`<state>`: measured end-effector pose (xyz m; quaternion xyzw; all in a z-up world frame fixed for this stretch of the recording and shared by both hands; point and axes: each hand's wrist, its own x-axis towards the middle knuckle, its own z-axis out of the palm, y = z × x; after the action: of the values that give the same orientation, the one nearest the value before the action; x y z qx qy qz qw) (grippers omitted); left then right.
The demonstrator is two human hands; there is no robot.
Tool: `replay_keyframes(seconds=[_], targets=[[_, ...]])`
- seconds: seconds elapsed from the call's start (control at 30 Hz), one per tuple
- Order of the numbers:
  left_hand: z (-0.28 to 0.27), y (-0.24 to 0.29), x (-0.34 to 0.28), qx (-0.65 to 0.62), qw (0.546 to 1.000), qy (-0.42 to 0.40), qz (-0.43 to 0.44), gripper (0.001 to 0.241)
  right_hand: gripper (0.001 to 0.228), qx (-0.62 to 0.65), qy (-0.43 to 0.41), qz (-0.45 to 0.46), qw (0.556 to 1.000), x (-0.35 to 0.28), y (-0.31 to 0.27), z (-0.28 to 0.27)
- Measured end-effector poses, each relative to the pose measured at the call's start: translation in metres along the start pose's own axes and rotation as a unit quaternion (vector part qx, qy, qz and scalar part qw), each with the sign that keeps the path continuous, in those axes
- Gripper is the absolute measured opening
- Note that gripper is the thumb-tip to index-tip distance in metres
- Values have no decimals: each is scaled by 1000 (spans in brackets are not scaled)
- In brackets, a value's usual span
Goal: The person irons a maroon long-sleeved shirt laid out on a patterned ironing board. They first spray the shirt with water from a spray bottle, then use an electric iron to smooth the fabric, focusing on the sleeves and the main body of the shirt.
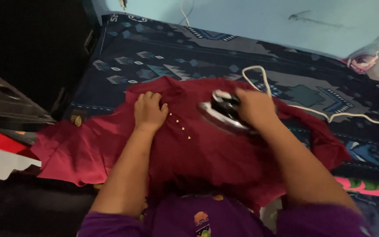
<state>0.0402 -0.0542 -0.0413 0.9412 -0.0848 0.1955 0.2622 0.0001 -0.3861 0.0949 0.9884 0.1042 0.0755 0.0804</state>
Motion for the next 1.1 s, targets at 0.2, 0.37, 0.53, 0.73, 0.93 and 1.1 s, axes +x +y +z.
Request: replay_keyframes(seconds=[0.2,0.37,0.53,0.73,0.93,1.1], targets=[[-6,7,4,8,998,-47,-43,27,22,-46,-8,-3,999,-85,50,8],[-8,16,10,66,992,-77,-77,33,18,-73,39,82,993,-74,47,15],[-10,99,22,9,998,59,16,56,14,-59,107,122,985,-13,40,44],[36,178,30,-324,940,99,38,52,7,-24,98,101,990,3,28,26],[68,156,50,-206,958,-184,-79,68,13,-12,-16,82,996,-85,40,-6],[56,152,50,94,946,-310,21,78,27,-37,-49,67,996,-174,89,2]])
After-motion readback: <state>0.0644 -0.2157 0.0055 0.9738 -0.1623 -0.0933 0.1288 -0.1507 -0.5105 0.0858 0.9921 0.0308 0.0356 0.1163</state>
